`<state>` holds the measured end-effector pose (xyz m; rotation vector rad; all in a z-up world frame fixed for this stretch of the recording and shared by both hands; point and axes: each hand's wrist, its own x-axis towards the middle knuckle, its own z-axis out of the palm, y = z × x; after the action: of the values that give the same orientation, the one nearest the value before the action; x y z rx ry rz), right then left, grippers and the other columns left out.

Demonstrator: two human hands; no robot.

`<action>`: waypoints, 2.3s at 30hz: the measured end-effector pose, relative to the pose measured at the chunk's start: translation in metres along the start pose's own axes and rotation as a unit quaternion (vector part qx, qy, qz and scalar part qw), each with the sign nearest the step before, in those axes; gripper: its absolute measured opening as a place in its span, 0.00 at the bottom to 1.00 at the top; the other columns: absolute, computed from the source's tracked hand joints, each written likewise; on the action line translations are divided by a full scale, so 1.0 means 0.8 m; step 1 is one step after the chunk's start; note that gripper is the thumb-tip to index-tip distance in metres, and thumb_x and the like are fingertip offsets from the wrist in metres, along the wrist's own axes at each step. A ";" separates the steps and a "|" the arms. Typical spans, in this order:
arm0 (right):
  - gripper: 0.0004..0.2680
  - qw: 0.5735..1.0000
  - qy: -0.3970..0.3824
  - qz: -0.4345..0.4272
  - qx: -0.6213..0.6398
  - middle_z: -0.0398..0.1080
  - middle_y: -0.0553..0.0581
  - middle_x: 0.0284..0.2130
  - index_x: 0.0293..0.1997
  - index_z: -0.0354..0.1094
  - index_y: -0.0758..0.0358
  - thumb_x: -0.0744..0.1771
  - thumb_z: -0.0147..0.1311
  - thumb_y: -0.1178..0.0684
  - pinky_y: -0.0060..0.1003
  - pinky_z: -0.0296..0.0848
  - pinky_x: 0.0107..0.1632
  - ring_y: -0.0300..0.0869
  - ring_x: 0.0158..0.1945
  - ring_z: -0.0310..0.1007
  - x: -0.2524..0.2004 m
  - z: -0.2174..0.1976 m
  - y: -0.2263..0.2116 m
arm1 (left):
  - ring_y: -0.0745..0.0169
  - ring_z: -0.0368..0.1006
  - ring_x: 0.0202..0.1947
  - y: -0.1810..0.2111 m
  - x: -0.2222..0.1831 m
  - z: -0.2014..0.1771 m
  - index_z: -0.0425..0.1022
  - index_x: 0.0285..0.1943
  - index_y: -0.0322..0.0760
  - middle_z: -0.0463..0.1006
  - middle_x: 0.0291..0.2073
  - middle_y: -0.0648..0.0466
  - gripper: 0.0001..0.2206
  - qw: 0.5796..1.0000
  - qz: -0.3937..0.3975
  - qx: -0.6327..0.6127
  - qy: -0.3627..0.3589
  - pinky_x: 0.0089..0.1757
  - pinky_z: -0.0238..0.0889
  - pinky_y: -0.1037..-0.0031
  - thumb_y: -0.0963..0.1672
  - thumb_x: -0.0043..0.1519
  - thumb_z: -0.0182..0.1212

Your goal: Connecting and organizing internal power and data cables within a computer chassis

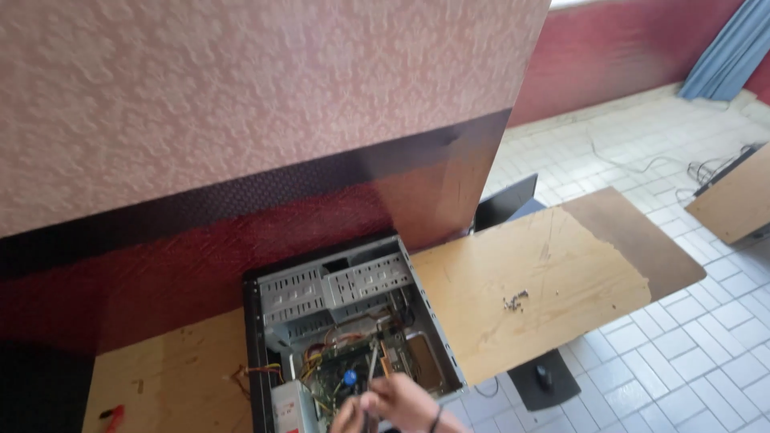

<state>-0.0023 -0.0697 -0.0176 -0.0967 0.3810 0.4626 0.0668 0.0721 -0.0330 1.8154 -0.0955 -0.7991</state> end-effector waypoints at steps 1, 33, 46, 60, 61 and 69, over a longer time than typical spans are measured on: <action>0.20 0.887 0.118 -0.108 -0.432 0.64 0.61 0.31 0.37 0.60 0.69 0.72 0.35 0.38 0.36 0.61 0.40 0.44 0.34 0.65 0.010 -0.017 -0.025 | 0.61 0.76 0.23 0.002 0.009 0.002 0.81 0.29 0.41 0.77 0.17 0.54 0.25 1.000 0.014 -0.007 0.007 0.33 0.61 0.76 0.56 0.66 0.43; 0.15 0.903 0.215 -0.269 -0.256 0.72 0.65 0.24 0.53 0.75 0.76 0.62 0.53 0.65 0.31 0.62 0.32 0.44 0.26 0.68 -0.003 -0.026 -0.103 | 0.63 0.78 0.27 0.070 0.134 0.035 0.79 0.56 0.44 0.86 0.29 0.52 0.21 0.981 -0.006 0.047 -0.186 0.36 0.66 0.77 0.53 0.57 0.66; 0.16 0.891 0.120 -0.350 -0.261 0.80 0.65 0.44 0.61 0.69 0.73 0.66 0.59 0.63 0.33 0.77 0.38 0.41 0.31 0.75 0.045 -0.023 -0.097 | 0.49 0.81 0.28 0.061 0.130 -0.002 0.80 0.63 0.38 0.89 0.36 0.39 0.21 0.992 -0.033 -0.078 -0.096 0.33 0.67 0.71 0.44 0.59 0.66; 0.22 0.634 0.216 -0.230 -0.706 0.72 0.51 0.34 0.68 0.56 0.53 0.66 0.59 0.49 0.34 0.70 0.39 0.38 0.35 0.71 0.027 0.009 -0.115 | 0.72 0.83 0.34 0.007 0.185 0.004 0.83 0.57 0.64 0.87 0.36 0.62 0.16 0.977 -0.032 0.202 0.067 0.42 0.73 0.83 0.56 0.61 0.59; 0.22 0.638 0.157 -0.221 -0.721 0.71 0.50 0.35 0.70 0.55 0.52 0.67 0.58 0.49 0.33 0.70 0.40 0.37 0.36 0.71 0.015 0.020 -0.115 | 0.69 0.80 0.43 -0.016 0.203 0.005 0.84 0.55 0.61 0.85 0.42 0.63 0.17 0.968 0.012 0.234 0.088 0.47 0.70 0.80 0.57 0.61 0.56; 0.16 0.509 0.092 -0.250 -0.819 0.62 0.64 0.49 0.68 0.58 0.59 0.71 0.51 0.54 0.45 0.71 0.50 0.55 0.45 0.74 -0.019 0.034 -0.128 | 0.76 0.78 0.39 0.049 0.179 -0.004 0.77 0.47 0.69 0.82 0.36 0.72 0.10 0.912 -0.037 0.408 -0.017 0.44 0.68 0.84 0.56 0.62 0.53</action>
<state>0.0409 -0.1622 0.0140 -2.1252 -0.0380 0.0650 0.1912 -0.0025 -0.0662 2.6025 -0.4399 -0.9192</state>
